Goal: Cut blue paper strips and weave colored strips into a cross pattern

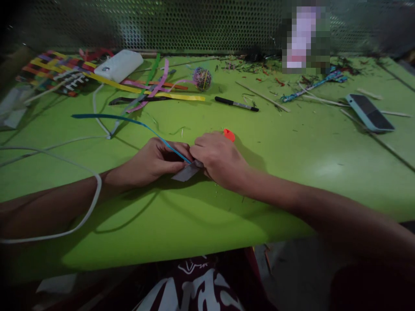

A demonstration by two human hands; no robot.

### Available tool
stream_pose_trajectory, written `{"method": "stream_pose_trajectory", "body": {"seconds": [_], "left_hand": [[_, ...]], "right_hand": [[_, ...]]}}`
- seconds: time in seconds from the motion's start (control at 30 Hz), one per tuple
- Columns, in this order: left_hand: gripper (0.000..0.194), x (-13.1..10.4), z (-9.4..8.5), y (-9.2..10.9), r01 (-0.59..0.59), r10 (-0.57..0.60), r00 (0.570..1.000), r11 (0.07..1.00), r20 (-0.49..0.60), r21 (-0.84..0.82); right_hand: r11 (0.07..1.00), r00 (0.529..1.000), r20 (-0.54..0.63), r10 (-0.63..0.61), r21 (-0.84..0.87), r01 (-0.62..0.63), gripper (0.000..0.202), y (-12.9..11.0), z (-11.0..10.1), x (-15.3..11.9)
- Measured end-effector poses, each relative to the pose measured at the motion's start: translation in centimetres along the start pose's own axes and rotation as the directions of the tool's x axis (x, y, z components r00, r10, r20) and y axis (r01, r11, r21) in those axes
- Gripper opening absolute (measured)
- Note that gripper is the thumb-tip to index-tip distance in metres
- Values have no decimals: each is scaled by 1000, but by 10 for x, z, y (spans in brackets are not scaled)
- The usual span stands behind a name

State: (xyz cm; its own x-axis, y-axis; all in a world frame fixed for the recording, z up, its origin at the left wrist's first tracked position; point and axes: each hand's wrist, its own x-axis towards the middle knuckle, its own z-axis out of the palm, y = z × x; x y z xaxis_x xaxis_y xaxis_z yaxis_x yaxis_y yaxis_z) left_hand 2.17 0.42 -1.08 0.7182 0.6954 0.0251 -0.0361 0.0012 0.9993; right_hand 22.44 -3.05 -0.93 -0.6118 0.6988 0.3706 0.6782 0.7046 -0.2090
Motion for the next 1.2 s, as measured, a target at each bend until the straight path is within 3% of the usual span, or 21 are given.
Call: {"method": "stream_pose_trajectory", "body": {"seconds": [0.27,0.43,0.67,0.93,1.07,1.2], "left_hand": [[14,1,-2,-1,75,-75,997,997,8,-5],[27,3,-2,-2,111,-111,994,994,5,-19],[29,2,-4,-1,127,-126,991,991,35,-41],[21,2,-5,-5,118,-111,992,988,66,-98],[16,0,-4,-7,107,-94,988,988,120,-107],[14,1,-2,-10,71,-70,980,997,185,2]], "right_hand": [[987,999,-34,7,159,-2,32,9,-27,-2],[966,998,-13,-60,253,61,16,5,-41,-1],[971,983,-76,-169,158,179,11,4,-36,-6],[989,984,-101,-147,-3,147,11,-2,-36,-2],[996,990,-106,-93,-9,92,16,5,-39,15],[990,974,-176,-140,-21,138,18,27,-41,46]]}}
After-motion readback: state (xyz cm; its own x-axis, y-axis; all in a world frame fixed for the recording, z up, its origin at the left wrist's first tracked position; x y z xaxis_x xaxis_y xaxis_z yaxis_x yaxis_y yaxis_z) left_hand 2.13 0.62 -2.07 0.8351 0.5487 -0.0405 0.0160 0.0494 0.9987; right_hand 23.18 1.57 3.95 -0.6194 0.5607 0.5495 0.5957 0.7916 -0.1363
